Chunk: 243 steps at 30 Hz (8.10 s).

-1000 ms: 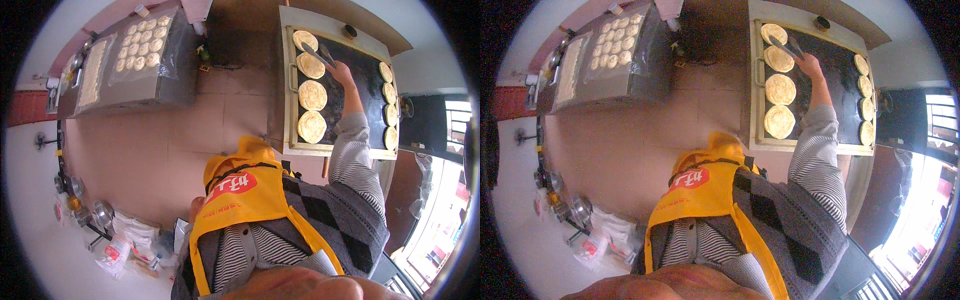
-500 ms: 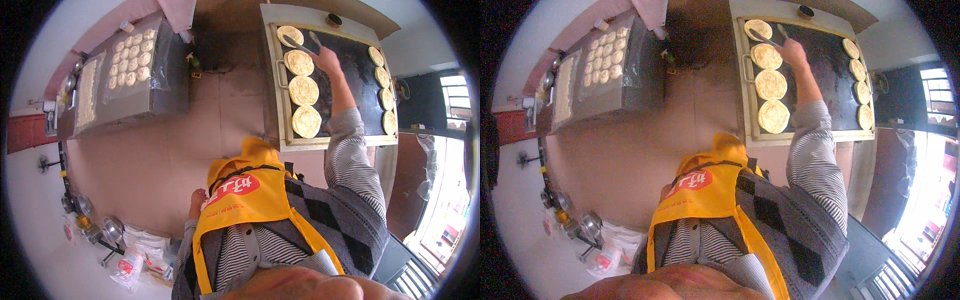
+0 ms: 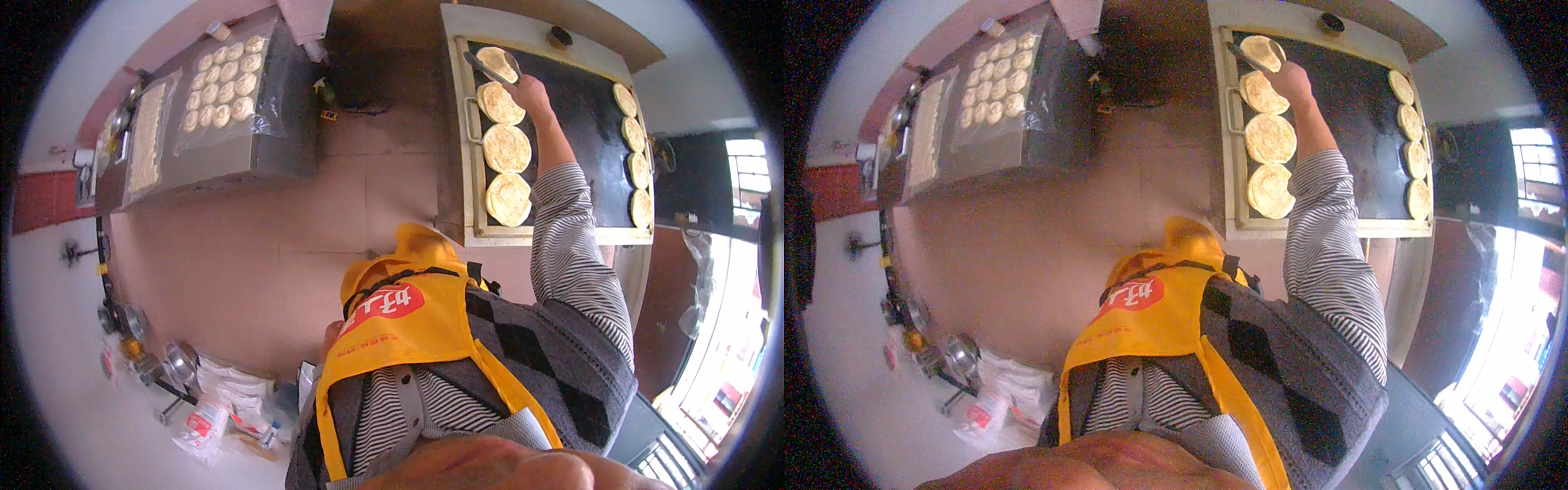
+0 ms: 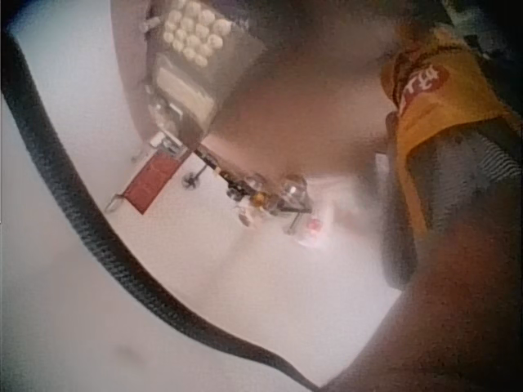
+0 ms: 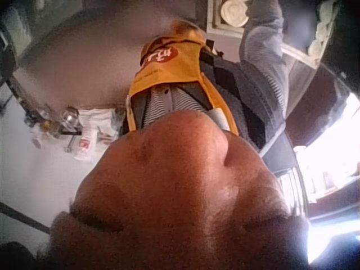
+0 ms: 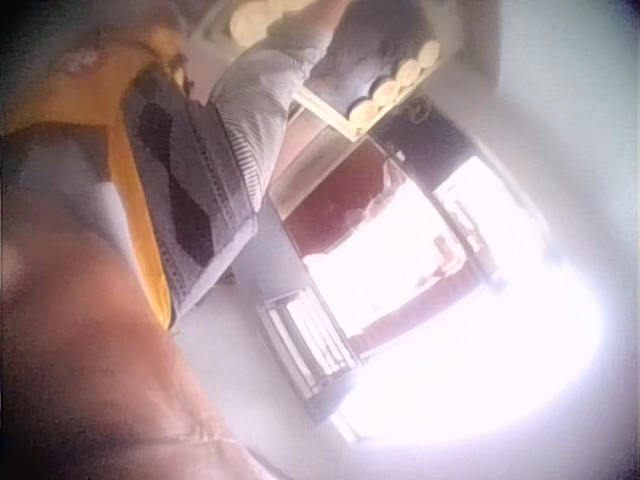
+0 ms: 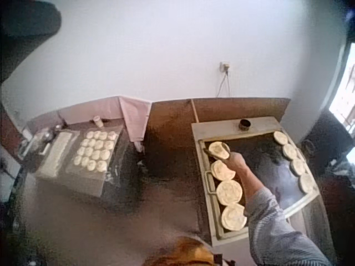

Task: The person flips cooking flatbreads on a griddle using a metal spatula, then moves to a prep table to roll dough balls into flat rounds with a rolling pin and places them on the griddle. The person repeats this cycle of rolling and placing dough while managing the cooking flatbreads.

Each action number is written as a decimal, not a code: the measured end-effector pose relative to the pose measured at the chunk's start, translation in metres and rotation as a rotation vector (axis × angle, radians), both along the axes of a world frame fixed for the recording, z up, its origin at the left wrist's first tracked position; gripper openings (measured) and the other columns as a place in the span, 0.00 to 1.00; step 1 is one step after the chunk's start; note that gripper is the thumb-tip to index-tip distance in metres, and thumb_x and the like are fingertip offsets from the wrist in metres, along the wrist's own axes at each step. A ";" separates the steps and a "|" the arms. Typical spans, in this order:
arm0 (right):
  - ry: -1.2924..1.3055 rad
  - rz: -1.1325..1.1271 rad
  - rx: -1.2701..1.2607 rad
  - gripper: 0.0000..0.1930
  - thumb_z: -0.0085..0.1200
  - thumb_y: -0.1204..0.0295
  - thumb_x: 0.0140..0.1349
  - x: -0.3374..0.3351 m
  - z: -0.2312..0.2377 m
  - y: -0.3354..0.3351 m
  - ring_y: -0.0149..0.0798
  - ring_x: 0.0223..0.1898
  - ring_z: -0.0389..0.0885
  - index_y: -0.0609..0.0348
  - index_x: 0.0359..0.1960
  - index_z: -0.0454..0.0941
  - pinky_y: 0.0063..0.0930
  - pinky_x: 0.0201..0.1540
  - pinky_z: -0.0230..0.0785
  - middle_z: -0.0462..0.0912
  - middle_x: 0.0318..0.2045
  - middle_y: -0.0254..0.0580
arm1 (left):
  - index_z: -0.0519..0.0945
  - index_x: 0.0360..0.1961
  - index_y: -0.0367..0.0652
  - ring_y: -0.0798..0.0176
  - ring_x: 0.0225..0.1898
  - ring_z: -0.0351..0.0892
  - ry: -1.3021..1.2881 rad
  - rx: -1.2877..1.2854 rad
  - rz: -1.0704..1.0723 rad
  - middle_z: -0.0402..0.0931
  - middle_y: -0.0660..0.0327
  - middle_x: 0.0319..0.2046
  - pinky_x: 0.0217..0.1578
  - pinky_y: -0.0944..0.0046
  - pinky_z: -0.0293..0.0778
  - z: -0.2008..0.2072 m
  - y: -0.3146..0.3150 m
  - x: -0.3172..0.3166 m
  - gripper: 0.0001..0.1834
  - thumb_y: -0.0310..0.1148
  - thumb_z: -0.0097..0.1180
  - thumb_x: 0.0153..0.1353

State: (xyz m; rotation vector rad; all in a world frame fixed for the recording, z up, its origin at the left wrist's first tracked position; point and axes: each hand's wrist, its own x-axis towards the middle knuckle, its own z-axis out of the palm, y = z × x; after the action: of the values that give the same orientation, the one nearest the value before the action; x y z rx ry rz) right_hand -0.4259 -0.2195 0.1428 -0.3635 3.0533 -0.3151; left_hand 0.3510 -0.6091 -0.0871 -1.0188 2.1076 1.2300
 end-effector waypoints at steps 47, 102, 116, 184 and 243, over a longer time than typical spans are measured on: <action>-0.293 -0.696 0.459 0.22 0.53 0.60 0.64 0.326 -0.013 0.173 0.53 0.52 0.83 0.61 0.54 0.81 0.46 0.54 0.76 0.82 0.50 0.58 | 0.76 0.27 0.42 0.43 0.36 0.80 0.141 -0.319 -0.786 0.79 0.50 0.30 0.36 0.44 0.74 -0.061 -0.193 0.029 0.12 0.39 0.58 0.56; -0.105 0.217 -1.085 0.20 0.53 0.70 0.71 0.146 0.097 -0.925 0.39 0.59 0.75 0.68 0.61 0.74 0.33 0.63 0.66 0.76 0.62 0.46 | 0.58 0.71 0.41 0.46 0.52 0.76 0.681 -0.078 -0.067 0.70 0.46 0.58 0.50 0.53 0.78 0.197 -0.749 -0.476 0.47 0.39 0.70 0.54; -0.242 0.311 -0.884 0.08 0.52 0.74 0.69 0.272 0.130 -0.986 0.34 0.43 0.81 0.65 0.44 0.80 0.26 0.45 0.73 0.83 0.44 0.42 | 0.81 0.53 0.43 0.67 0.52 0.78 1.118 0.481 0.112 0.82 0.62 0.47 0.54 0.65 0.73 0.252 -0.838 -0.462 0.16 0.26 0.60 0.64; -0.404 1.795 0.725 0.24 0.56 0.62 0.65 1.223 -0.045 -1.314 0.54 0.51 0.81 0.57 0.60 0.75 0.42 0.53 0.75 0.83 0.51 0.51 | 0.67 0.67 0.35 0.41 0.63 0.69 -0.469 -0.707 1.876 0.69 0.41 0.63 0.63 0.49 0.66 -0.029 -0.616 1.193 0.43 0.43 0.69 0.54; -0.638 0.061 -0.089 0.19 0.58 0.67 0.60 0.608 -0.090 -0.948 0.53 0.44 0.85 0.58 0.53 0.80 0.43 0.47 0.78 0.86 0.42 0.54 | 0.78 0.47 0.38 0.68 0.27 0.80 0.288 0.555 -0.234 0.81 0.60 0.32 0.32 0.66 0.76 0.092 -1.061 -0.201 0.14 0.39 0.52 0.72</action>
State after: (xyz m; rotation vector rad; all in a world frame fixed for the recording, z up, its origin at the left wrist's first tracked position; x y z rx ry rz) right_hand 0.1822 -1.1674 0.0527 -0.2885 2.4051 -0.4602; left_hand 0.1498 -1.6701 0.0051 -0.3578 1.8387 1.7756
